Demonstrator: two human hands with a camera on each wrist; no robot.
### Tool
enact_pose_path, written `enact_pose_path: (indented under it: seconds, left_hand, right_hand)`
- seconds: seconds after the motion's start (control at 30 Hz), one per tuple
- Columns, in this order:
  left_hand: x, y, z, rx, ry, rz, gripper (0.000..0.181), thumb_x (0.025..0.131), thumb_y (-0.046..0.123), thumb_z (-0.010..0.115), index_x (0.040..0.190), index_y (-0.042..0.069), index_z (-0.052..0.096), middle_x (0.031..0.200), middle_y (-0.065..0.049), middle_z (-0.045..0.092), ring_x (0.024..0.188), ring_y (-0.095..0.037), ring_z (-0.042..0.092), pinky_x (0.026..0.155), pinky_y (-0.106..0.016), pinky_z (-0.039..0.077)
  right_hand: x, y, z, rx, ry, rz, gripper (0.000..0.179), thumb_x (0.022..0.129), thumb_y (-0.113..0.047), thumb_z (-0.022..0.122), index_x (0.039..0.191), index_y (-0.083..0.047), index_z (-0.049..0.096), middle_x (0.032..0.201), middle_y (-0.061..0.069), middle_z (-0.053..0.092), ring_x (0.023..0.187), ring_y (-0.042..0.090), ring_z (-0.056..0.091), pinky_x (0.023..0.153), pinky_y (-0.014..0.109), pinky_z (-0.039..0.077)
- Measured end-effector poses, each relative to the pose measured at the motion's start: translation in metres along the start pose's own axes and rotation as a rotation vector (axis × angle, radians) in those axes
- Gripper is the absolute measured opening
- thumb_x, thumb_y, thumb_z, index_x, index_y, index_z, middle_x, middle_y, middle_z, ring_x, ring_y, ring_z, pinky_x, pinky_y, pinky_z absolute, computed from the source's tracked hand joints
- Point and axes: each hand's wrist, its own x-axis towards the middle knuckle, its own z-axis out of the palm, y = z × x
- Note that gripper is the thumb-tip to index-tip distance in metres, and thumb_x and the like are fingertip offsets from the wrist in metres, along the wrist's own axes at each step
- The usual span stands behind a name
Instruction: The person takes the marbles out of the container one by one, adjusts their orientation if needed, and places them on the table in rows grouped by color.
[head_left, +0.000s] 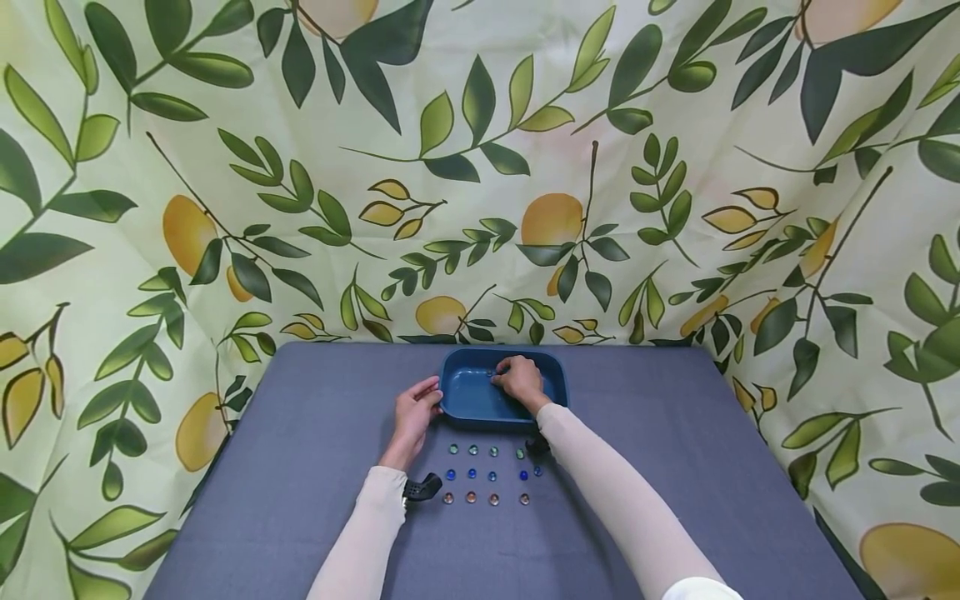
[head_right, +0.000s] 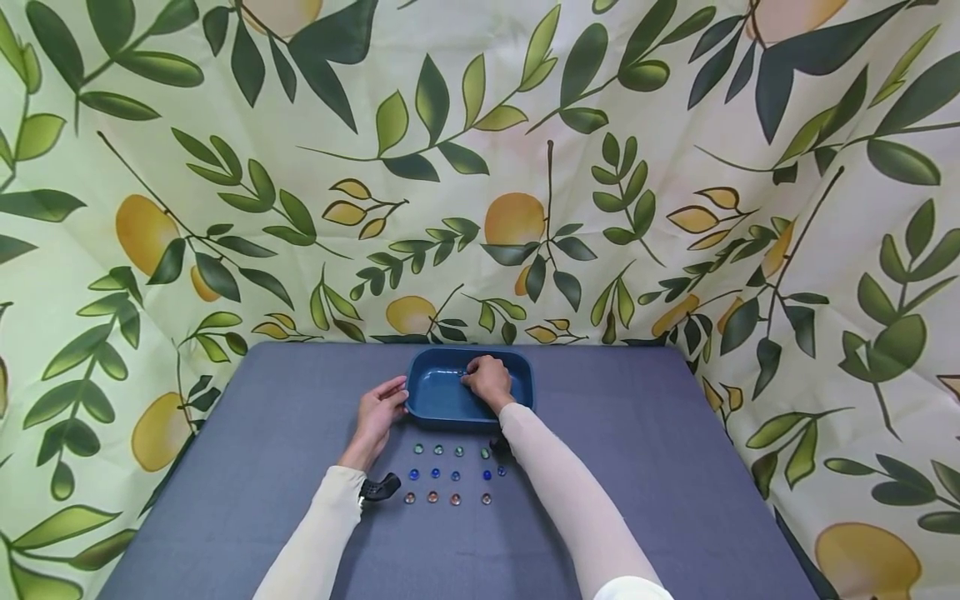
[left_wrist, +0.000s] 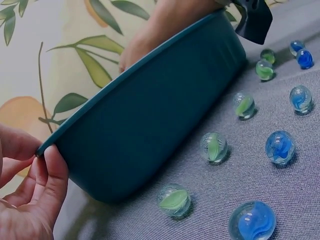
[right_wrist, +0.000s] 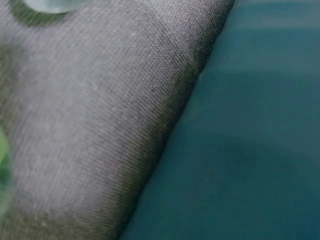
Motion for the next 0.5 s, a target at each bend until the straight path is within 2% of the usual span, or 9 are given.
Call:
enact_pose_path:
  seconds: [0.23,0.5]
  left_hand:
    - [0.001,-0.002,-0.001,-0.002,-0.001,0.012,0.036,0.092,-0.001,0.060,0.128,-0.004,0.061,0.121,-0.023,0.060,0.079,-0.013,0.058,0.062,-0.019,0.051]
    - [0.000,-0.002,-0.001,-0.001,-0.004,0.000,0.036,0.093,0.000,0.060,0.129,-0.002,0.062,0.123,-0.022,0.059,0.081,-0.014,0.058,0.063,-0.020,0.051]
  right_hand:
    - [0.003,-0.006,0.003,0.009,-0.003,-0.009,0.023,0.084,-0.031,0.077,0.103,-0.018,0.078,0.110,0.005,0.074,0.098,0.027,0.066,0.087,0.045,0.052]
    - [0.003,-0.014,0.007,-0.017,0.025,-0.029,0.018,0.084,-0.032,0.077,0.092,-0.015,0.079,0.097,0.003,0.076,0.089,0.024,0.068,0.084,0.044,0.054]
